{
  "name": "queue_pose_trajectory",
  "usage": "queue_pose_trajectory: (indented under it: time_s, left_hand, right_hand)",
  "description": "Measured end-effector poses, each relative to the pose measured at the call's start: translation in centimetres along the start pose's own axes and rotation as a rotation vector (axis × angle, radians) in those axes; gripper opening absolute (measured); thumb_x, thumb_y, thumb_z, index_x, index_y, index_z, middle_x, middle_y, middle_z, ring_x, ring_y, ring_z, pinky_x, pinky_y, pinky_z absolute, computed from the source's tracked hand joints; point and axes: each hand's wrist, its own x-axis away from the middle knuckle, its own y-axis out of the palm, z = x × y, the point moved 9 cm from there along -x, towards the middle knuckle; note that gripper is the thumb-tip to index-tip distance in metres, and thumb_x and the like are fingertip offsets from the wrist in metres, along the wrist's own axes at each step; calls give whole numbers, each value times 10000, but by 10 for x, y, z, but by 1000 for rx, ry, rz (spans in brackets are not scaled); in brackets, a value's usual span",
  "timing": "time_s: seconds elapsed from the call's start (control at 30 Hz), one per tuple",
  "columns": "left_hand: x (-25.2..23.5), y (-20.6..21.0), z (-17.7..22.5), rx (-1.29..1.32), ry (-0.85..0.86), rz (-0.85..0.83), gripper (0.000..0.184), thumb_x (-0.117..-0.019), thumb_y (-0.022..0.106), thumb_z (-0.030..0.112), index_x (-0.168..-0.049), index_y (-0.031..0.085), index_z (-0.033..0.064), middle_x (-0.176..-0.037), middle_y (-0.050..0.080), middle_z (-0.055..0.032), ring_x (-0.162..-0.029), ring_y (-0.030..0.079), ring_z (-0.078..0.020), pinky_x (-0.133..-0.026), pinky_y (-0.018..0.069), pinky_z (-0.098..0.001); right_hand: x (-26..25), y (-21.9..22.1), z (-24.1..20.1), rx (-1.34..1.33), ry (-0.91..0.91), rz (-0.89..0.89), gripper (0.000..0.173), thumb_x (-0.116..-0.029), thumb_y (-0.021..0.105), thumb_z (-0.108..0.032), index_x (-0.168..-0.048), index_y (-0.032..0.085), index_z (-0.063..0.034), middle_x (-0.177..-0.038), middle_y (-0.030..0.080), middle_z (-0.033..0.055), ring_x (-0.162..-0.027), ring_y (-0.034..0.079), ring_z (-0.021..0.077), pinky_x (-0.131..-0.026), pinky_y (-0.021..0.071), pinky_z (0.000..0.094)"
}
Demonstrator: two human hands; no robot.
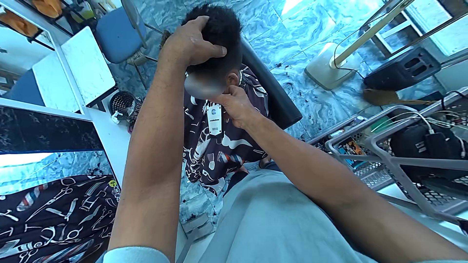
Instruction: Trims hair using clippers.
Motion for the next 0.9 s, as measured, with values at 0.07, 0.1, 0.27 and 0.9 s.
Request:
queue_pose_trajectory:
  time_s: [0.07, 0.1, 0.27, 0.9]
  left_hand:
    - [-1, 0, 0, -3, 2, -10, 938, -775, 768, 640, -1566, 409, 286, -1465, 578, -52, -1364, 544, -243, -1123, 428, -599]
    - [-1, 0, -1, -3, 3, -14, 937, -775, 766, 643, -1565, 409, 288, -1467, 576, -50, -1367, 541, -241, -1123, 427, -600]
    - [-3, 1, -1, -6, 9, -15, 950, -771, 768, 644, -1570, 405, 279, -1476, 570, -57, -1372, 536, -251, -1124, 423, -607]
    - [-3, 0, 0, 14, 30, -20, 933, -781, 776, 619, -1564, 417, 259, -1468, 576, -59, -1366, 542, -240, -1133, 425, -588]
  right_hand:
    - [1, 0, -2, 31, -7, 3, 473, -825, 864, -255, -1107, 573, -10, -928, 691, 164, -781, 703, 255, -628, 604, 422]
    - [2, -1, 0, 25, 17, 11, 467, -826, 861, -251, -1105, 577, -6, -925, 696, 168, -779, 708, 259, -632, 608, 426]
    - [2, -2, 0, 22, 29, 19, 476, -836, 856, -260, -1132, 576, -13, -941, 695, 164, -781, 705, 256, -612, 601, 411]
    - [-1, -4, -5, 80, -44, 17, 515, -796, 881, -286, -1113, 571, -25, -946, 669, 153, -810, 686, 249, -676, 597, 433]
